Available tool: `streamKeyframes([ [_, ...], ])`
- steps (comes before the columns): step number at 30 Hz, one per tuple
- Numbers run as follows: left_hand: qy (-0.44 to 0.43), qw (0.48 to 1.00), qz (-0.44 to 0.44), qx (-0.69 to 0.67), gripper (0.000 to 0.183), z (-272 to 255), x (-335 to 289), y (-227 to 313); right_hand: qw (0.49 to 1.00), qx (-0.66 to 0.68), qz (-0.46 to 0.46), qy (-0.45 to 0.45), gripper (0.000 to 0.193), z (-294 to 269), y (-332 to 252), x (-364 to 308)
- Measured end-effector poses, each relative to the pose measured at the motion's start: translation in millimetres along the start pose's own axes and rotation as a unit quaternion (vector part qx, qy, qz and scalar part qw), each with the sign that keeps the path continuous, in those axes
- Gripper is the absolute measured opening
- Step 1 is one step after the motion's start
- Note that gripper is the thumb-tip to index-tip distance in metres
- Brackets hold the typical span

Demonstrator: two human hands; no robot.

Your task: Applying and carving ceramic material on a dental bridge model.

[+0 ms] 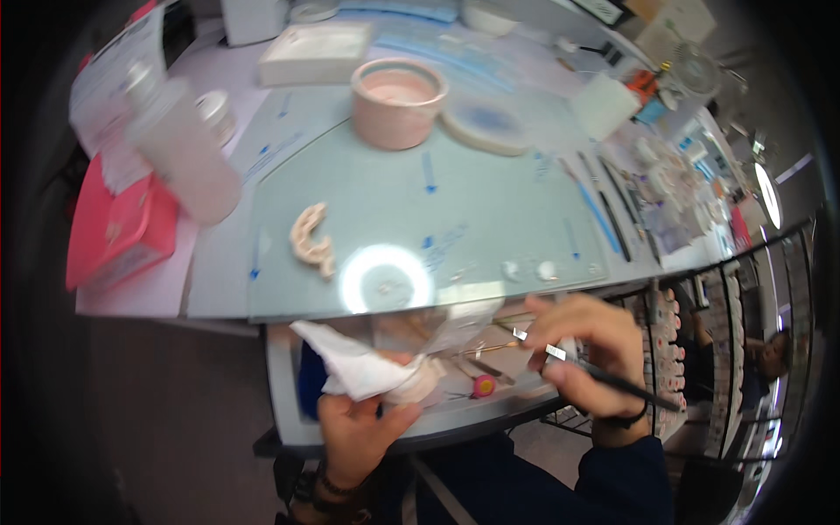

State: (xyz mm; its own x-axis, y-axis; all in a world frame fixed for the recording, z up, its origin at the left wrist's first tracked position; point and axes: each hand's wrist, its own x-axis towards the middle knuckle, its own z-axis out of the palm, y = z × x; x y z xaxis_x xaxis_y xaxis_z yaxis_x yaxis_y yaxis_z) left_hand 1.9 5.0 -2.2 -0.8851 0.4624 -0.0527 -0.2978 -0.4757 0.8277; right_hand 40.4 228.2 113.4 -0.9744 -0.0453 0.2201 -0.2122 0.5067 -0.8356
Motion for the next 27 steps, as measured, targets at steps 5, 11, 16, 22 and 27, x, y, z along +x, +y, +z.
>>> streamKeyframes([
  [5,-0.026,1.0,0.01,0.003,0.043,-3,2,3,0.988,0.01,-0.098,-0.118,0.014,43,-4,2],
  [11,-0.027,1.0,0.006,-0.001,0.042,-3,1,5,0.96,-0.101,-0.253,-0.064,0.02,68,15,-4],
  [16,-0.031,0.999,0.017,0.0,0.041,-4,2,4,0.937,-0.184,-0.293,-0.056,0.021,71,14,-3],
  [22,-0.032,0.999,0.023,-0.006,0.042,-5,2,2,0.934,-0.195,-0.294,-0.061,0.022,72,14,-2],
  [27,-0.026,0.999,0.022,-0.005,0.043,-4,2,3,0.932,-0.194,-0.3,-0.06,0.021,74,14,-2],
])
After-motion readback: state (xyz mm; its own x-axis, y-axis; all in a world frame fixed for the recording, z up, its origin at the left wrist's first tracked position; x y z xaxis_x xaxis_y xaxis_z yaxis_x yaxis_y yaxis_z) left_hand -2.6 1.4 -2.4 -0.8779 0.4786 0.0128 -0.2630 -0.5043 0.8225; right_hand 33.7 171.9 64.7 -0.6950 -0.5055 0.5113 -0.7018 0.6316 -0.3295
